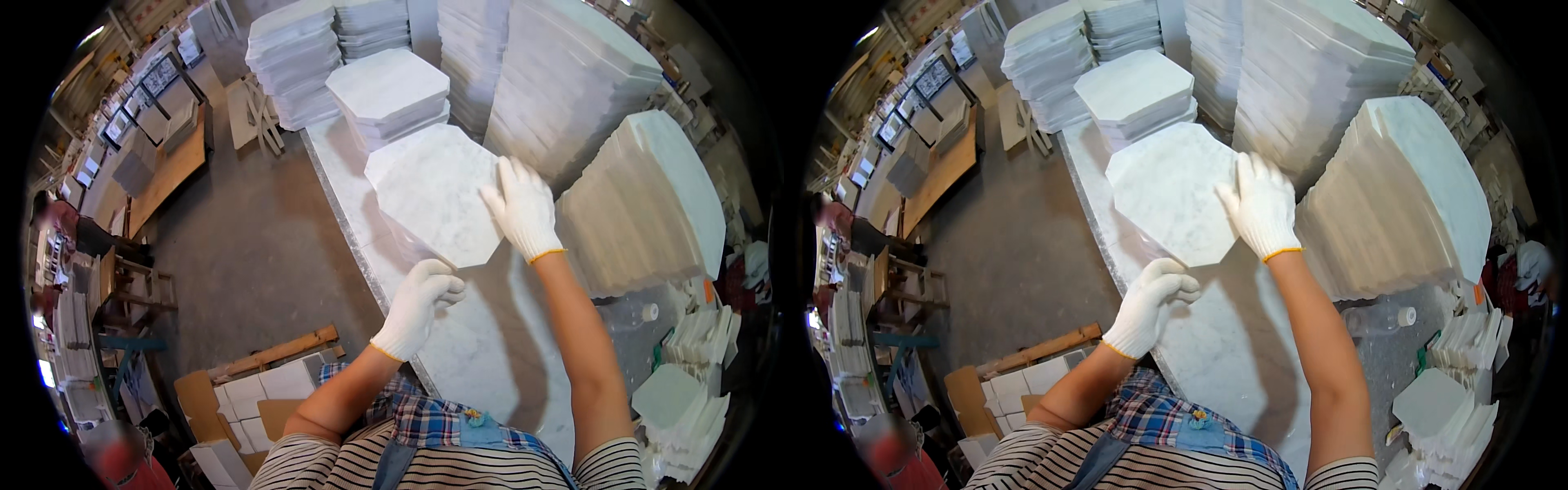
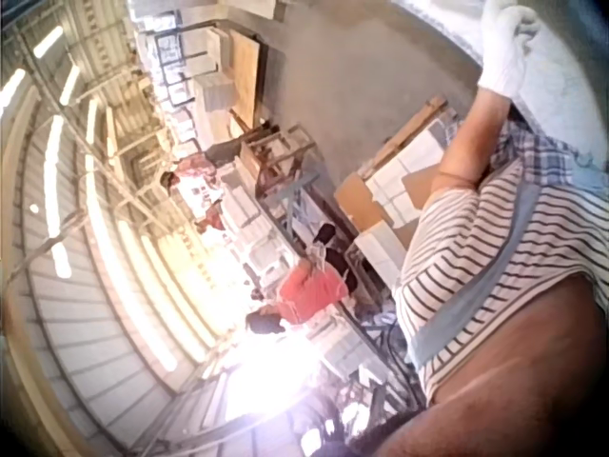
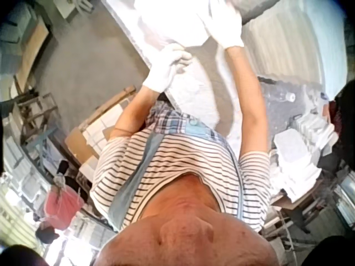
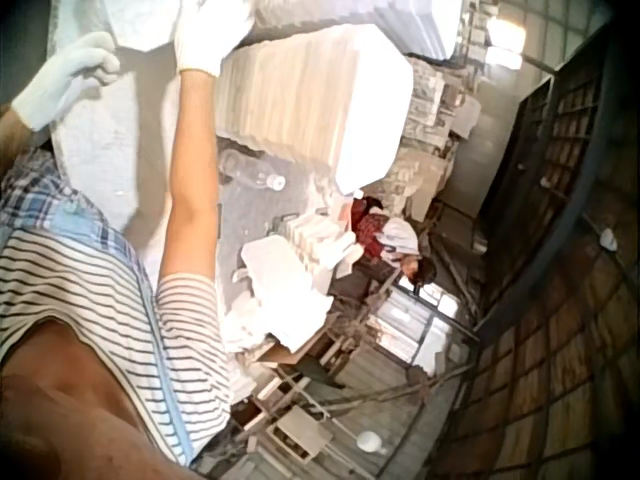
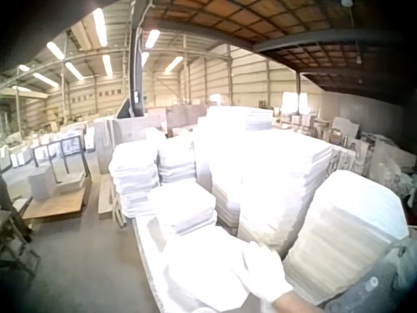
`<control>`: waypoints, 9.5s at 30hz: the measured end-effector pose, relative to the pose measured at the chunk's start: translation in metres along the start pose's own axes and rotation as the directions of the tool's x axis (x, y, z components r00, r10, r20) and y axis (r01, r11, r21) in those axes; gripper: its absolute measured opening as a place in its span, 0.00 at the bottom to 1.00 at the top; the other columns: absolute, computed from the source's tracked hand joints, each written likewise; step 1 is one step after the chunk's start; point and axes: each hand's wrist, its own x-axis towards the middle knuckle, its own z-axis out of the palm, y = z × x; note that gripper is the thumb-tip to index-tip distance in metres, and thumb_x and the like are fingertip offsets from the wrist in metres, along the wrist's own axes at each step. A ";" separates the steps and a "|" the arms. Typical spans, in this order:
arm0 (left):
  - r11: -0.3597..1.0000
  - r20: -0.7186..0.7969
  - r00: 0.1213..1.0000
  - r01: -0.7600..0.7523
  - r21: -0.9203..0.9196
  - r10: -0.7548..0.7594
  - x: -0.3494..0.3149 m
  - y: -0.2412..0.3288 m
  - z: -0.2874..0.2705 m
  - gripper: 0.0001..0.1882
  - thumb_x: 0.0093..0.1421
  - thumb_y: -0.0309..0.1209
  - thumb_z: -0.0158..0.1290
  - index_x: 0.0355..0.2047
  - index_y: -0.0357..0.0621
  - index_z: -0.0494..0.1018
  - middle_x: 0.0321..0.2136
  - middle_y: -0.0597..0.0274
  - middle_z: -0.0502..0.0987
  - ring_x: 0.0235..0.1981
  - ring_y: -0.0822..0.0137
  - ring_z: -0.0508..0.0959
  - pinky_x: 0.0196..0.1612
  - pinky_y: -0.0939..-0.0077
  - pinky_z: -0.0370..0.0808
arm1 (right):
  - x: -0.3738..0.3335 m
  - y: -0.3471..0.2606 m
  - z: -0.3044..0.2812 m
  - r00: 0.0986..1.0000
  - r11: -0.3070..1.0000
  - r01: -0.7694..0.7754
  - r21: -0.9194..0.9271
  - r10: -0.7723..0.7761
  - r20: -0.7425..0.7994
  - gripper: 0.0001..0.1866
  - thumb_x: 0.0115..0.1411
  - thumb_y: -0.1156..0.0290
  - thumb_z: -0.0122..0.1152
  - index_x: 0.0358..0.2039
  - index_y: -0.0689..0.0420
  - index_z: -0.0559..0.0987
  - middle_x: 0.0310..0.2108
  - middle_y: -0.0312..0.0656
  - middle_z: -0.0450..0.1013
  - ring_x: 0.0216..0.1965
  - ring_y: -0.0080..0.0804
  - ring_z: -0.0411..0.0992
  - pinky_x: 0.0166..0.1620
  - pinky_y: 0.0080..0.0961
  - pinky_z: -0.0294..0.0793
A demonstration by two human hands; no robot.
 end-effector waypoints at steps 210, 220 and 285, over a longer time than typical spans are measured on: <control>0.896 0.273 0.917 -0.360 0.259 0.290 -0.024 -0.079 -0.017 0.27 0.48 0.19 0.66 0.49 0.39 0.70 0.42 0.62 0.77 0.44 0.71 0.76 0.46 0.76 0.75 | -0.290 -0.074 -0.074 0.286 -0.186 -0.099 0.978 0.936 0.207 0.23 0.73 0.52 0.48 0.27 0.56 0.75 0.26 0.39 0.72 0.30 0.31 0.69 0.42 0.27 0.71; 0.838 0.307 0.866 -0.476 0.266 0.394 -0.022 -0.095 -0.017 0.22 0.52 0.21 0.61 0.47 0.40 0.69 0.43 0.60 0.73 0.43 0.69 0.73 0.47 0.73 0.73 | -0.282 -0.063 -0.072 0.314 -0.497 -0.016 0.867 0.821 0.477 0.28 0.72 0.42 0.43 0.29 0.53 0.74 0.29 0.35 0.70 0.33 0.28 0.68 0.47 0.31 0.69; -0.399 0.399 0.822 -0.553 0.731 -0.407 -0.075 -0.161 0.071 0.38 0.64 0.62 0.40 0.33 0.36 0.82 0.31 0.38 0.82 0.35 0.43 0.83 0.40 0.52 0.78 | -0.489 -0.127 -0.158 0.038 0.243 -0.947 -0.211 0.736 0.676 0.29 0.67 0.46 0.39 0.42 0.54 0.84 0.38 0.52 0.80 0.41 0.52 0.79 0.45 0.46 0.76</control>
